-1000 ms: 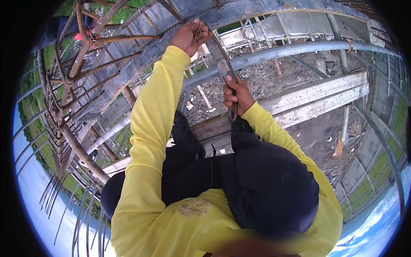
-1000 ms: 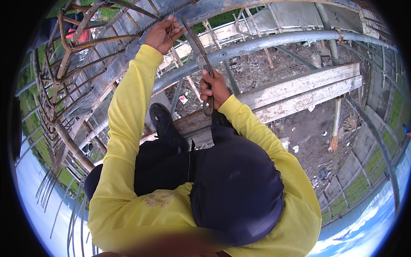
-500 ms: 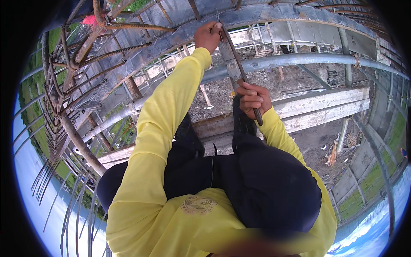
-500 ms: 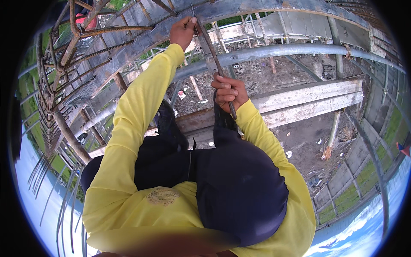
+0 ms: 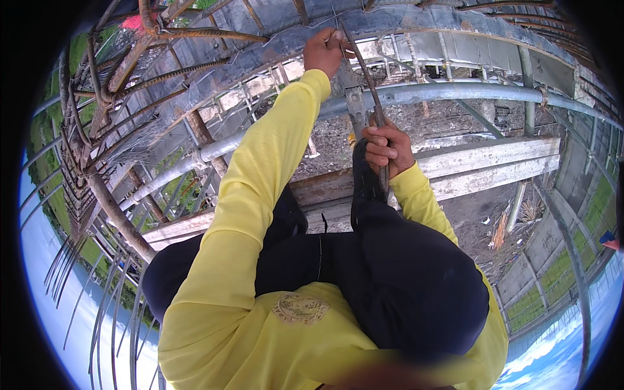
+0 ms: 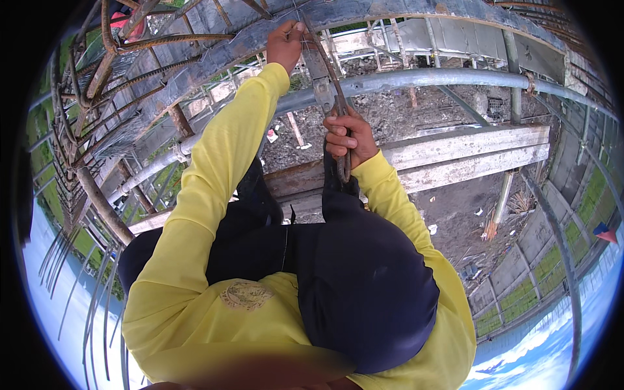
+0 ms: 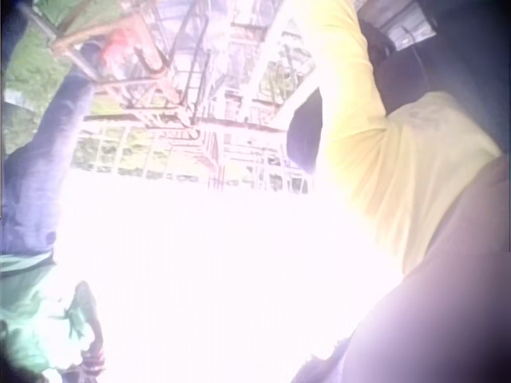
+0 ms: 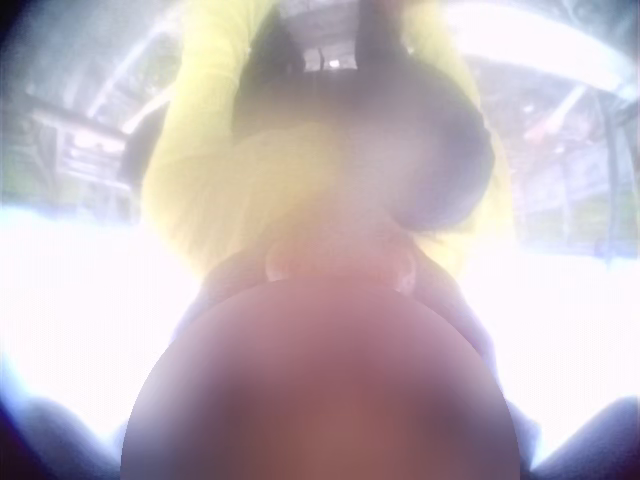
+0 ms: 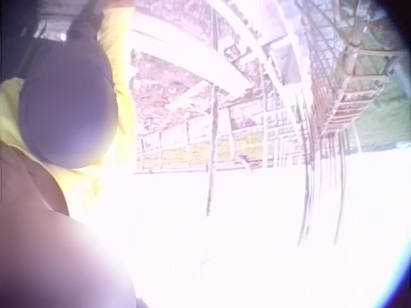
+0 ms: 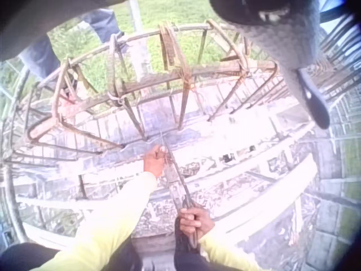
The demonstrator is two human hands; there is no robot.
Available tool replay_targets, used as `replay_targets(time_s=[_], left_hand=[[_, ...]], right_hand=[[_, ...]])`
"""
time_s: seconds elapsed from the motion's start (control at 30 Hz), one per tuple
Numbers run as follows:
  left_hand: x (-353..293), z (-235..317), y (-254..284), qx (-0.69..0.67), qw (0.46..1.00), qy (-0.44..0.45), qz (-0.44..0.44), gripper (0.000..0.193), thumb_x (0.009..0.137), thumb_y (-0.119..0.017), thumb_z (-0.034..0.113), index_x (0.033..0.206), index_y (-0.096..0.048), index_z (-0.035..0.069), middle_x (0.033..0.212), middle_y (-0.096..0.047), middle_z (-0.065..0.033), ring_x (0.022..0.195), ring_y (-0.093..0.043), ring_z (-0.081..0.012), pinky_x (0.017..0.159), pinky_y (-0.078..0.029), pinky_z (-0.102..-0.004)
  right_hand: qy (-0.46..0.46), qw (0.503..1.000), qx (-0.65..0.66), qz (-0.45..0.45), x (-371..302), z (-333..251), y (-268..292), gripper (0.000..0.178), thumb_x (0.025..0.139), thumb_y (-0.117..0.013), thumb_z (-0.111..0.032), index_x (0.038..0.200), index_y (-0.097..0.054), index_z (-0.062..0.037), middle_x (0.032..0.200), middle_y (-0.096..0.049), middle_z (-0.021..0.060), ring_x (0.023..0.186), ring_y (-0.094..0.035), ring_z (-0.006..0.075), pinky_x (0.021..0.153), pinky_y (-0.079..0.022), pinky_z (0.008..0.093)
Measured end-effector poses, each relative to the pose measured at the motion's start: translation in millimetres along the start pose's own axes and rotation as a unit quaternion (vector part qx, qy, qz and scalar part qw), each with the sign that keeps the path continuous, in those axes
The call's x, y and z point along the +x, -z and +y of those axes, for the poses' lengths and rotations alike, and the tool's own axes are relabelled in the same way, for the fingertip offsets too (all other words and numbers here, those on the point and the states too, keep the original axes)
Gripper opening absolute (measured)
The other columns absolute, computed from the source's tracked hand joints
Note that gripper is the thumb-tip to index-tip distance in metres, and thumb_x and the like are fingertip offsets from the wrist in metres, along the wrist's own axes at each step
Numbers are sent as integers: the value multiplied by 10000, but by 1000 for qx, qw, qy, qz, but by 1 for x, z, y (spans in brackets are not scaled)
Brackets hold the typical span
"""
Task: The person stands on a wooden plank of a metal scaffolding structure and uses pliers to tighten wire ties at multiple joints of the scaffolding frame. The person repeatedly reaches for wire ties, wraps them around intersecting metal bars, and twists them with pliers to secure the structure.
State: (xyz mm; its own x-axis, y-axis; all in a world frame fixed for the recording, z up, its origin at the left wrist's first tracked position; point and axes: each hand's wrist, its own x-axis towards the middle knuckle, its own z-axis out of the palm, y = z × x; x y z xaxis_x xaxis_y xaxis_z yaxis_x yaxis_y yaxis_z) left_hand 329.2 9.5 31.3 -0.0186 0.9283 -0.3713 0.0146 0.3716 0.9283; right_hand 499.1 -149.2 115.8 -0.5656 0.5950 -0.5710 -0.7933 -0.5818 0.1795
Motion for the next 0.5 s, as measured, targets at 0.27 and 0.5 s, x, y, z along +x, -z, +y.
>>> replay_targets(time_s=[0.27,0.5], left_hand=[[-1,6,-11,-169,979,105,-46,223,1086,-398,170,1147,-526,-1,1103,-700,-241,986,-723,-338,895,-607,-410],[-5,13,-3,-309,935,157,-82,285,1087,-390,213,1164,-544,-14,1148,-680,-255,1078,-690,-348,940,-590,-451]], right_hand=[[288,782,-524,174,21,26,9,179,969,-607,-95,1042,-463,-20,634,-541,46,458,-539,130,441,-477,344],[288,617,-725,103,4,-13,31,483,970,-587,-96,1398,-385,4,735,-629,136,580,-639,256,572,-511,369]])
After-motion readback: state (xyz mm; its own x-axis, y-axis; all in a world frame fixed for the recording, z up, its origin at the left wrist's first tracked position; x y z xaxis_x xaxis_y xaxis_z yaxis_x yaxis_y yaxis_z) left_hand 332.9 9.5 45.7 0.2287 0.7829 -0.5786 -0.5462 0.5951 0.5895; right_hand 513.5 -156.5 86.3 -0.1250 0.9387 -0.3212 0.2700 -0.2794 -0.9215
